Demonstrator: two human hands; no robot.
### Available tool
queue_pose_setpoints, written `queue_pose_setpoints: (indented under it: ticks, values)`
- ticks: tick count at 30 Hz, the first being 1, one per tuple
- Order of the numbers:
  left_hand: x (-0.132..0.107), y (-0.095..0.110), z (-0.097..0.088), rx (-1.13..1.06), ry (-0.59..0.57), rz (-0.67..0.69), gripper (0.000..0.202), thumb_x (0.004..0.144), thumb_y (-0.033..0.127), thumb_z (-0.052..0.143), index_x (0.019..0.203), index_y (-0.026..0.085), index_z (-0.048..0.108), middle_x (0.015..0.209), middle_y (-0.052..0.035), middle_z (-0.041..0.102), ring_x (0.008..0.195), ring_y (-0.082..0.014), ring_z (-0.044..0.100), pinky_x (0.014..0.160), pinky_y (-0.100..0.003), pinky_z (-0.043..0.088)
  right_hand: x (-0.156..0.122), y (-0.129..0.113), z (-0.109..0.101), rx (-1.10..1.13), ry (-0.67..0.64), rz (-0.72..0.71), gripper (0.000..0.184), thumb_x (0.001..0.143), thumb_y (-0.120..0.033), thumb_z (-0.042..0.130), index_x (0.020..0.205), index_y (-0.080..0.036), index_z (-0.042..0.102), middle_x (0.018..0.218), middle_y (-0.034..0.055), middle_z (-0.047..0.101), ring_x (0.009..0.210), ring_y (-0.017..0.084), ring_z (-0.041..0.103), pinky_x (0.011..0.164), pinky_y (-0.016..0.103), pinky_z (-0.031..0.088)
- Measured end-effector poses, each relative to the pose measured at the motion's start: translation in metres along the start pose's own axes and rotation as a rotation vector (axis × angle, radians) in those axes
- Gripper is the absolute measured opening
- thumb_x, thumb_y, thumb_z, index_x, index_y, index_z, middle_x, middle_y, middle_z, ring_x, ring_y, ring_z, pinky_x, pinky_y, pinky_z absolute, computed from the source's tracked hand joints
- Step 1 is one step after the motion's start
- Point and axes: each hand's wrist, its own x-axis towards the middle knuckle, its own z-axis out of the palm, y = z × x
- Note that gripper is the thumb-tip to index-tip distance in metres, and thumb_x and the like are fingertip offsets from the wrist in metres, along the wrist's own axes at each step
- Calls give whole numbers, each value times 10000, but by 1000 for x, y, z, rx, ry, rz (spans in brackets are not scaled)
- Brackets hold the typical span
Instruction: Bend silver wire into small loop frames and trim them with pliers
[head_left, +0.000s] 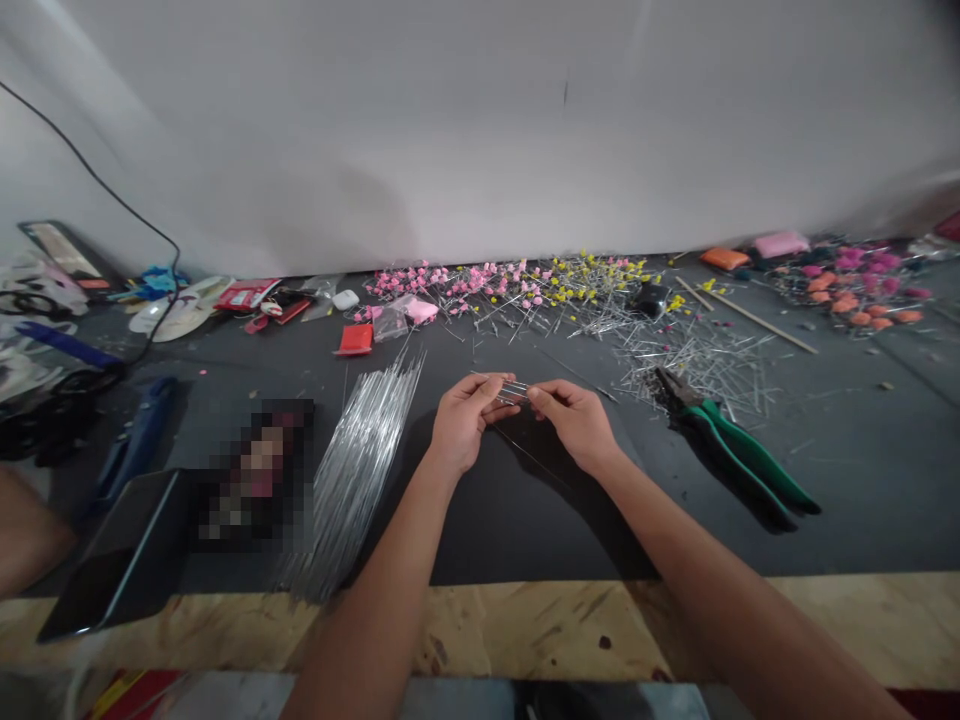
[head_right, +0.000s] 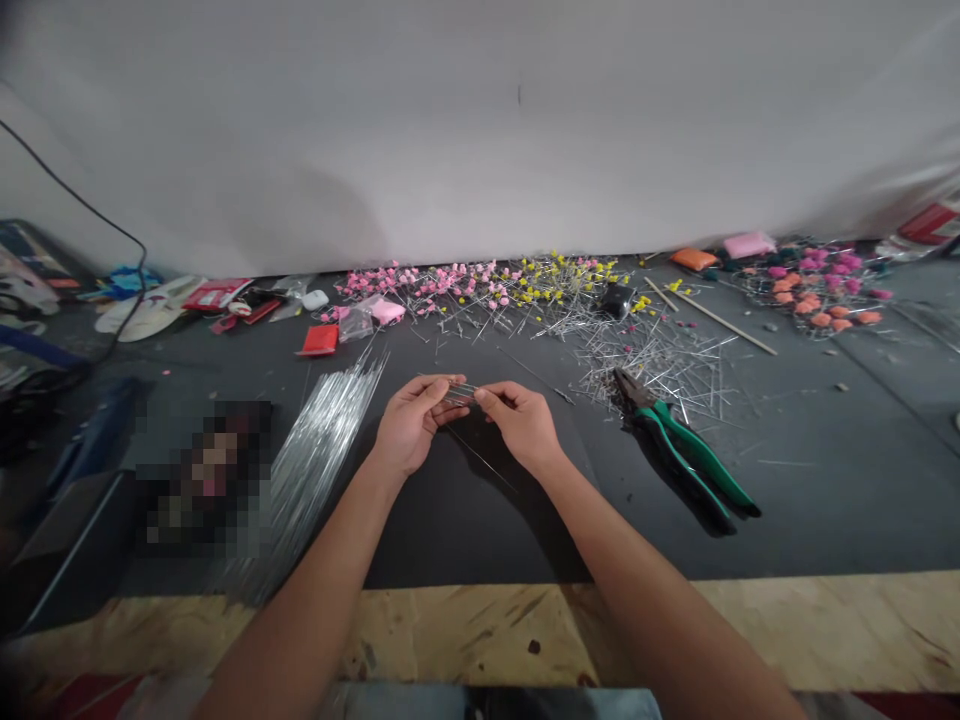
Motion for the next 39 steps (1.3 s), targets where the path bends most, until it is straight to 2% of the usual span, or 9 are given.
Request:
queue_pose_setpoints:
  ticks: [2,10,22,32,39]
  values:
    - [0,0,1,-8,-7,-4,197,690,282,673,822,139,646,960,-66,676,747,-171,660,698,-327,543,1,1,0,25,-1,2,272,709,-449,609,778,-194,673,622,-3,605,567,121,524,572,258,404]
    - [3,-1,1,-38,-14,-41,189,703,256,663,843,133,630,796,-55,690,713,-161,660,688,-311,542,3,2,0,68,-13,4,257,706,-437,618,751,-187,659,597,-14,579,552,110,500,562,250,396]
    - [2,1,0,-47,-24,-68,182,712,250,655,850,136,627,795,-54,691,711,-157,658,693,-312,539,2,0,0,63,-18,5,256,717,-432,609,739,-179,640,616,-8,583,565,113,513,577,254,415]
    - [3,-1,1,-57,-6,-29,219,699,280,670,860,139,626,806,-50,678,742,-165,654,709,-317,525,1,-1,3,36,29,16,286,713,-452,602,798,-187,664,603,-7,579,546,112,499,551,249,404]
    - [5,-1,-1,-70,42,25,209,741,298,628,888,154,591,797,-40,669,718,-155,648,670,-304,518,3,3,3,115,59,21,256,703,-426,626,785,-186,661,645,-2,607,568,117,532,601,265,432]
